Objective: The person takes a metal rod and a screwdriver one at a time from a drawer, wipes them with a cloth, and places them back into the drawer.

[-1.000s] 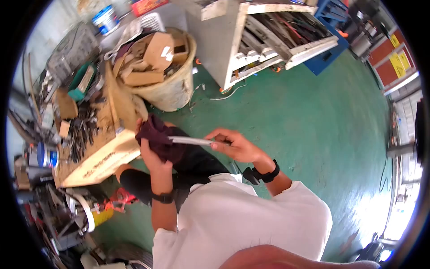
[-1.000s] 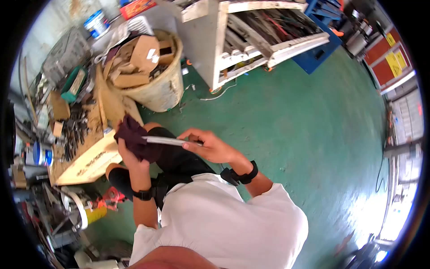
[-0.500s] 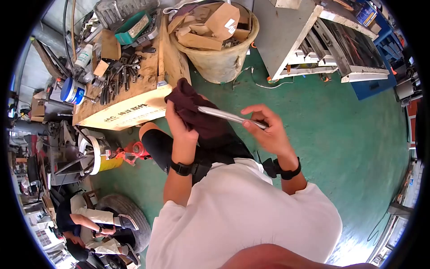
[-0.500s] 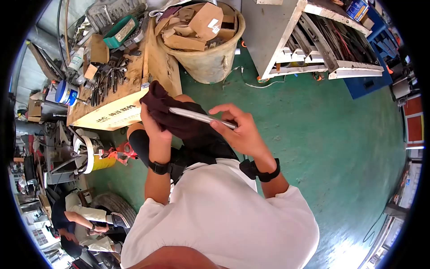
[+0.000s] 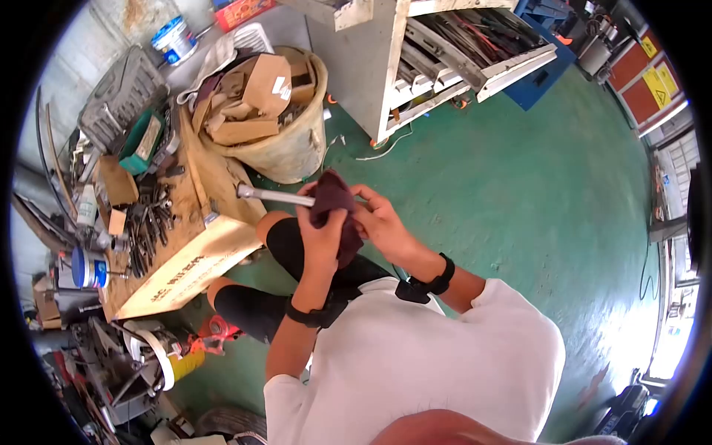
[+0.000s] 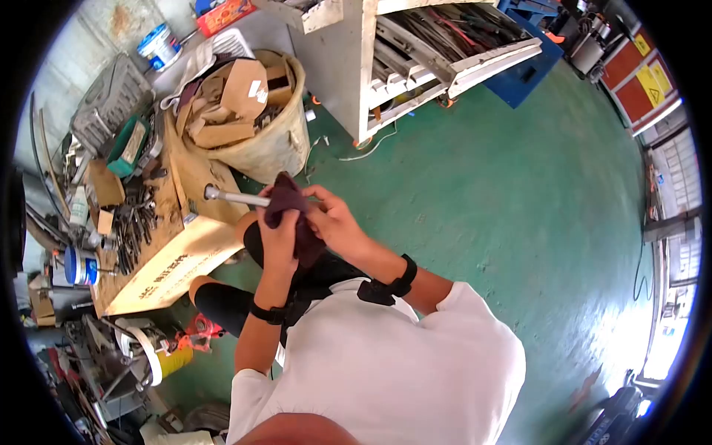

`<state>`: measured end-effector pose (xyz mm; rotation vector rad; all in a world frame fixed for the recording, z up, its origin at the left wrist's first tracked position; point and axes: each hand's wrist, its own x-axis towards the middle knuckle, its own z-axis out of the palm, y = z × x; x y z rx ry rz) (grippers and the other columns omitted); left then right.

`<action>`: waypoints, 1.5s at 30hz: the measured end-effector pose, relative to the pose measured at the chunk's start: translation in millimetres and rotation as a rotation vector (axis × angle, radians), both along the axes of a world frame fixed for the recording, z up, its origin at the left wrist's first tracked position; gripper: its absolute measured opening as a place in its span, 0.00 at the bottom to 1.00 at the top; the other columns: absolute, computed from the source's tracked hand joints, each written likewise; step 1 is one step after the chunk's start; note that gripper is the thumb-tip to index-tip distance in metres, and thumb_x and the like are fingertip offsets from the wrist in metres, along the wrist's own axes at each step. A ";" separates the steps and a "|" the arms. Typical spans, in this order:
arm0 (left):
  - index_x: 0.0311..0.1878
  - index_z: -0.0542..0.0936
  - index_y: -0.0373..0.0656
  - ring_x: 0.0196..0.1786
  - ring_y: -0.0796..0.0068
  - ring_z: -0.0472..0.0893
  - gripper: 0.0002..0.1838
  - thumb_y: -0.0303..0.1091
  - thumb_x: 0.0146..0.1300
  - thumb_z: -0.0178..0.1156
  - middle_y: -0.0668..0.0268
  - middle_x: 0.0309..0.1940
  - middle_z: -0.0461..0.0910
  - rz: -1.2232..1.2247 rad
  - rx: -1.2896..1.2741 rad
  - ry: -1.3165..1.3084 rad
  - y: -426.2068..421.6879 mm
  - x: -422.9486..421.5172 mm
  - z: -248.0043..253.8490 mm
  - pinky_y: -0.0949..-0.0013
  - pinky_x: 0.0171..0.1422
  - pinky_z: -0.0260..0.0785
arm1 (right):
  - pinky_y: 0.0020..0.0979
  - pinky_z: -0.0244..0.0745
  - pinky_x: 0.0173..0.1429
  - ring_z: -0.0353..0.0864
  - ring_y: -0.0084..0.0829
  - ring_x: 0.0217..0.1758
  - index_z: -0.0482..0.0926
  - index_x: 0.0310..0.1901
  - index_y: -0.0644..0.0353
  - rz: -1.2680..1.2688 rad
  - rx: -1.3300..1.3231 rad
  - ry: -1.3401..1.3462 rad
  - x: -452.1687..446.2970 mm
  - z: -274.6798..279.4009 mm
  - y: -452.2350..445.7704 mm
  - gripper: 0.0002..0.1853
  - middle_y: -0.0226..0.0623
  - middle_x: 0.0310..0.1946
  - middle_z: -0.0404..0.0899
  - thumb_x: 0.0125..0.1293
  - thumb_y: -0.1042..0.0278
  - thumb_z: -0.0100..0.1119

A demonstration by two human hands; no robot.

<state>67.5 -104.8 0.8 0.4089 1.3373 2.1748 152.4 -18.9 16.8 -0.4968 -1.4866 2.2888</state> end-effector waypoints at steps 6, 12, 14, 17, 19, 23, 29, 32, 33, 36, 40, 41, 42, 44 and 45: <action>0.48 0.71 0.40 0.46 0.75 0.75 0.21 0.18 0.49 0.62 0.67 0.42 0.73 -0.159 -0.117 0.393 7.8 -11.0 -3.2 0.71 0.54 0.68 | 0.18 0.53 0.25 0.58 0.12 0.21 0.74 0.52 0.60 -0.428 0.159 0.069 23.8 39.2 64.3 0.14 0.18 0.20 0.63 0.71 0.61 0.51; 0.49 0.73 0.38 0.52 0.66 0.73 0.22 0.15 0.47 0.50 0.61 0.46 0.74 0.436 -0.237 0.694 -51.4 -115.9 22.7 0.65 0.64 0.62 | 0.19 0.51 0.24 0.56 0.12 0.22 0.77 0.53 0.62 -0.699 1.042 -0.102 55.4 111.2 201.9 0.14 0.18 0.20 0.63 0.71 0.66 0.50; 0.49 0.74 0.38 0.53 0.64 0.74 0.22 0.15 0.49 0.50 0.59 0.48 0.76 0.739 -0.370 0.981 -78.9 -154.2 42.9 0.63 0.66 0.60 | 0.20 0.48 0.23 0.54 0.11 0.20 0.80 0.50 0.63 -0.674 1.002 -0.078 61.8 108.3 260.2 0.13 0.16 0.17 0.59 0.71 0.67 0.50; 0.50 0.75 0.36 0.53 0.65 0.74 0.19 0.15 0.53 0.50 0.58 0.49 0.76 0.894 -0.285 0.915 -118.8 -213.2 36.1 0.64 0.64 0.62 | 0.21 0.48 0.22 0.53 0.11 0.19 0.80 0.48 0.64 -0.647 1.025 -0.111 62.8 103.9 305.5 0.12 0.15 0.17 0.58 0.71 0.68 0.49; 0.50 0.75 0.35 0.53 0.64 0.74 0.18 0.16 0.55 0.52 0.57 0.49 0.76 0.891 -0.259 0.845 -138.5 -234.7 21.9 0.65 0.62 0.65 | 0.21 0.49 0.23 0.54 0.11 0.20 0.80 0.48 0.64 -0.646 1.038 -0.139 57.8 97.3 336.2 0.12 0.15 0.17 0.59 0.71 0.69 0.49; 0.50 0.75 0.35 0.52 0.64 0.75 0.17 0.18 0.56 0.53 0.57 0.49 0.76 0.978 -0.438 0.882 -160.9 -258.4 -16.3 0.66 0.61 0.66 | 0.19 0.58 0.29 0.62 0.13 0.25 0.80 0.49 0.62 -0.689 1.131 -0.268 42.6 69.6 409.1 0.14 0.20 0.23 0.69 0.71 0.64 0.50; 0.50 0.78 0.44 0.53 0.52 0.74 0.20 0.21 0.51 0.59 0.54 0.47 0.75 1.015 -0.767 1.092 -136.8 -252.2 -25.6 0.58 0.59 0.67 | 0.25 0.71 0.44 0.77 0.22 0.37 0.79 0.50 0.58 -0.666 1.325 -0.381 23.9 64.6 448.1 0.14 0.34 0.34 0.81 0.70 0.61 0.51; 0.51 0.78 0.48 0.51 0.49 0.75 0.22 0.23 0.50 0.61 0.54 0.46 0.75 0.889 -0.818 1.140 -133.4 -248.3 -28.6 0.55 0.56 0.68 | 0.33 0.73 0.50 0.82 0.37 0.45 0.76 0.51 0.56 -0.701 1.501 -0.449 20.5 60.6 448.9 0.15 0.44 0.39 0.82 0.69 0.58 0.51; 0.51 0.78 0.48 0.51 0.49 0.75 0.22 0.23 0.50 0.61 0.54 0.46 0.75 0.884 -0.831 1.134 -136.0 -245.2 -28.3 0.55 0.56 0.68 | 0.38 0.73 0.51 0.80 0.44 0.48 0.74 0.51 0.55 -0.659 1.539 -0.474 21.0 57.9 449.8 0.15 0.46 0.41 0.81 0.68 0.57 0.51; 0.53 0.76 0.50 0.49 0.47 0.76 0.24 0.26 0.49 0.63 0.53 0.46 0.74 0.745 -1.120 1.149 -142.5 -238.7 -20.7 0.52 0.53 0.69 | 0.43 0.72 0.52 0.77 0.52 0.51 0.71 0.51 0.56 -0.565 1.599 -0.507 18.2 46.8 458.2 0.15 0.49 0.44 0.80 0.67 0.57 0.52; 0.54 0.76 0.48 0.49 0.46 0.76 0.23 0.27 0.50 0.62 0.52 0.46 0.75 0.742 -1.047 1.176 -147.7 -237.5 -26.4 0.52 0.53 0.68 | 0.44 0.70 0.54 0.76 0.54 0.51 0.70 0.50 0.58 -0.435 1.638 -0.622 15.2 36.4 496.7 0.17 0.52 0.46 0.78 0.65 0.58 0.55; 0.55 0.75 0.48 0.51 0.46 0.75 0.23 0.28 0.52 0.61 0.51 0.48 0.75 0.744 -1.011 1.143 -148.5 -239.5 -30.5 0.53 0.54 0.68 | 0.45 0.70 0.54 0.76 0.55 0.51 0.70 0.50 0.58 -0.379 1.650 -0.728 16.4 35.8 505.1 0.18 0.53 0.46 0.78 0.64 0.58 0.56; 0.56 0.74 0.47 0.52 0.45 0.75 0.23 0.29 0.53 0.59 0.50 0.49 0.76 0.745 -0.976 1.108 -147.7 -239.8 -32.3 0.54 0.54 0.68 | 0.45 0.70 0.54 0.76 0.55 0.51 0.70 0.50 0.58 -0.383 1.652 -0.732 16.5 39.8 500.5 0.18 0.53 0.46 0.78 0.64 0.58 0.56; 0.55 0.75 0.46 0.50 0.45 0.75 0.23 0.28 0.52 0.60 0.50 0.47 0.76 0.785 -0.927 1.126 -145.5 -240.3 -37.3 0.54 0.54 0.68 | 0.41 0.72 0.55 0.77 0.52 0.53 0.71 0.50 0.60 -0.363 1.662 -0.907 12.1 48.7 491.4 0.19 0.51 0.46 0.79 0.60 0.61 0.60; 0.54 0.75 0.45 0.49 0.45 0.75 0.23 0.28 0.52 0.61 0.50 0.45 0.75 0.827 -0.886 1.143 -144.2 -238.2 -37.1 0.54 0.53 0.67 | 0.41 0.72 0.55 0.77 0.52 0.53 0.71 0.50 0.60 -0.362 1.667 -0.908 10.9 48.0 495.2 0.19 0.51 0.46 0.79 0.60 0.61 0.60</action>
